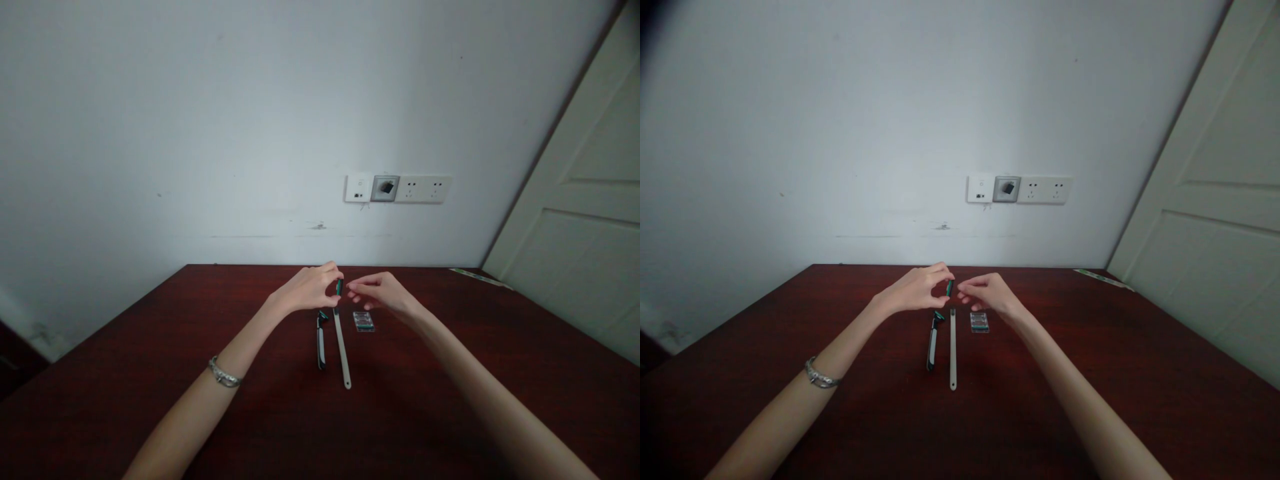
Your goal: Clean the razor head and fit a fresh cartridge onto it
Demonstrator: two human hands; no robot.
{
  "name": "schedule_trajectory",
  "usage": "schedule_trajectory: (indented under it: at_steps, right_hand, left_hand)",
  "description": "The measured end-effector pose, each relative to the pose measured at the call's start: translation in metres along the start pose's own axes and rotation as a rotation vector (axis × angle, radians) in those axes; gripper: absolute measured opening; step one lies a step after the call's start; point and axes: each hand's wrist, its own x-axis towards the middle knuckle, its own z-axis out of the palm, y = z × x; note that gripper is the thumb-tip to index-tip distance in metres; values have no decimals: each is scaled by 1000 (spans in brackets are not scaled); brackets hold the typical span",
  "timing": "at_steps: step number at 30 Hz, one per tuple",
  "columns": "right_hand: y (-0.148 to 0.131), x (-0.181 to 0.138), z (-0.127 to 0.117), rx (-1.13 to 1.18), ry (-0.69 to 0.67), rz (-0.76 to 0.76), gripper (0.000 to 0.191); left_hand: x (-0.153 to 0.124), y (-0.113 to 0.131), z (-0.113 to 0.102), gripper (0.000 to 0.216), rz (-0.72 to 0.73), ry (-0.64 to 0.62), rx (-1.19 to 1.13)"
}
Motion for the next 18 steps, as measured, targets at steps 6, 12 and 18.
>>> schedule_trajectory:
  at_steps: [6,12,18]
  right_hand:
    - [3,1,9,86,-2,7,21]
    - [6,3,16,113,84,41,13]
    - [6,2,15,112,102,45,13]
  left_hand:
    - [1,3,1,32,36,-9,30]
    - [1,7,2,33,55,-18,57]
    - [0,7,1,42,48,9,-7]
